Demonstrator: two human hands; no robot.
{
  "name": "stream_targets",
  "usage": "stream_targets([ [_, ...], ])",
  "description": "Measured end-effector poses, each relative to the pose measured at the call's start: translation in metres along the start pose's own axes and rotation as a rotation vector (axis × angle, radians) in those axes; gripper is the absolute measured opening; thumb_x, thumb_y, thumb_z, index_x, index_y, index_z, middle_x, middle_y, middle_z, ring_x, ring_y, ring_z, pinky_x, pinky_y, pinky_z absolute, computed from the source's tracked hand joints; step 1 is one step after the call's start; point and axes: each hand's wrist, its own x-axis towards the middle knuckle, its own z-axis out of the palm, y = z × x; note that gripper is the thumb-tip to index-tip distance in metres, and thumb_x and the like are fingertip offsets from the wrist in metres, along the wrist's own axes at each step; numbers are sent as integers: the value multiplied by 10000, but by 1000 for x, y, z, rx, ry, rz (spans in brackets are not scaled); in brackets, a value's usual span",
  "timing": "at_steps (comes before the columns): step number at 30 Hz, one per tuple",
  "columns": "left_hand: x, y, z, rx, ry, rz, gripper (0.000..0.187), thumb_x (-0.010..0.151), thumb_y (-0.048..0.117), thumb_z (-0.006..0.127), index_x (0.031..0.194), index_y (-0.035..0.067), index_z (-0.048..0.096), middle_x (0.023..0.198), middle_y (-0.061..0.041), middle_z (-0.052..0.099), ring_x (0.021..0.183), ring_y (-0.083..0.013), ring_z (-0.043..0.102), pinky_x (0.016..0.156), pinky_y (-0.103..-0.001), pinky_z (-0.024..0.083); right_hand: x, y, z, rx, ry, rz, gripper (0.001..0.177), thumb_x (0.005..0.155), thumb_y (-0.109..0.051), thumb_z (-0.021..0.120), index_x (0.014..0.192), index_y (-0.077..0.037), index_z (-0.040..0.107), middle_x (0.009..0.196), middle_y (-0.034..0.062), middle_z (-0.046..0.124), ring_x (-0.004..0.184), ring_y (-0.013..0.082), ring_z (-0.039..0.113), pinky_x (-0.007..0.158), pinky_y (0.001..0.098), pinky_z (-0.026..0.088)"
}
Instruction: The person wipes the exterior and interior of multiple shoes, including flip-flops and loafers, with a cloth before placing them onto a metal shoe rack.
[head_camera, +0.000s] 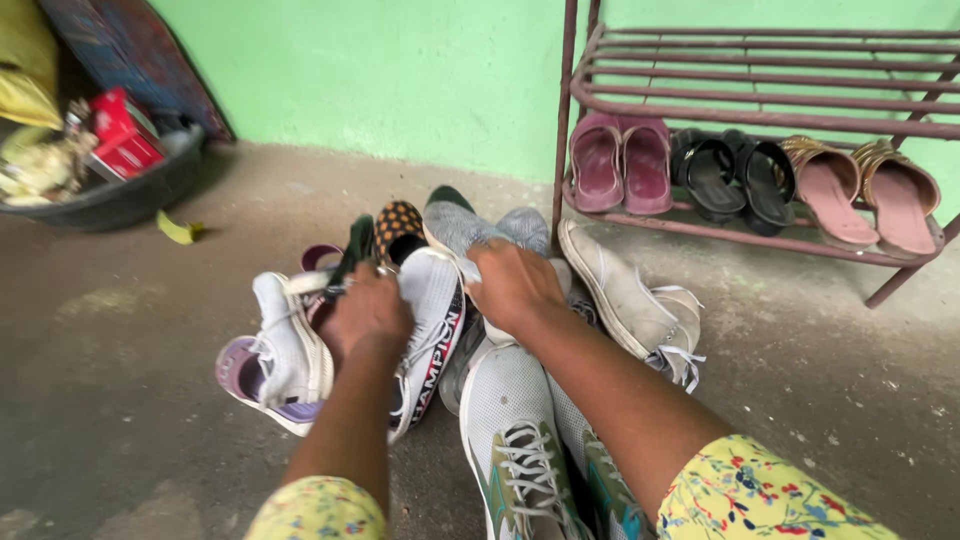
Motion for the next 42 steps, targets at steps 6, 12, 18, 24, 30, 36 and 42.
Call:
stream_targets([
  [6, 11, -45, 39, -97, 25, -201, 573, 879, 301, 747, 1358, 43, 566, 1386, -191, 524, 1210, -357, 607, 1009, -437, 497, 30, -8, 41, 77, -25, -72, 461, 836, -217, 759, 1269, -131, 623, 1279, 167, 596, 1114, 385, 640, 939, 495, 518],
  [12, 23, -59, 64, -219, 204, -268, 823, 841, 498, 757, 1454, 30, 472, 1431, -238, 476, 1307, -392, 490, 1042, -479, 423, 60, 1, 79, -227, -84, -42, 661, 864, 30, 620, 1472, -159, 441, 1428, 295, 433, 998, 416, 703, 812, 497, 591],
  [18, 17, 2, 58, -200, 148, -59, 1061, 755, 727, 751, 1459, 33, 366, 1474, -254, 439, 1344, -388, 435, 1074, -556, 295, 65, 2, 71, -319, -151, 89, 583, 848, -46, 702, 1387, -98, 488, 1397, 325, 453, 997, 389, 718, 796, 442, 615],
  [24, 6, 10, 44, -256, -14, -115, 857, 843, 564, 720, 1470, 71, 405, 1374, -208, 514, 1192, -379, 611, 937, -465, 528, 47, 21, 61, -254, -84, 117, 711, 742, -222, 869, 1317, -31, 497, 1330, 240, 510, 999, 376, 705, 802, 442, 596],
  [30, 0, -25, 30, -333, -12, 45, 499, 966, 451, 594, 1294, 79, 541, 1325, -219, 584, 1089, -433, 629, 889, -531, 506, 37, 50, 64, -438, -63, -4, 318, 801, -274, 820, 1046, -87, 743, 1148, 168, 675, 995, 312, 729, 798, 411, 592],
  [36, 4, -83, 65, -339, -18, 44, 594, 961, 519, 588, 1352, 73, 564, 1140, -249, 688, 1084, -417, 665, 932, -510, 511, 38, 75, 22, -525, -93, 82, 266, 801, -257, 768, 1046, -155, 752, 1052, 108, 737, 1024, 276, 717, 840, 426, 577],
  [42, -1, -92, 90, -53, -552, 29, 583, 942, 607, 644, 1211, 96, 720, 1225, -197, 720, 1181, -359, 672, 1024, -454, 510, 22, 120, 3, -552, -5, 185, 260, 795, -179, 729, 1046, -121, 767, 1092, 123, 739, 1076, 284, 706, 870, 409, 578],
])
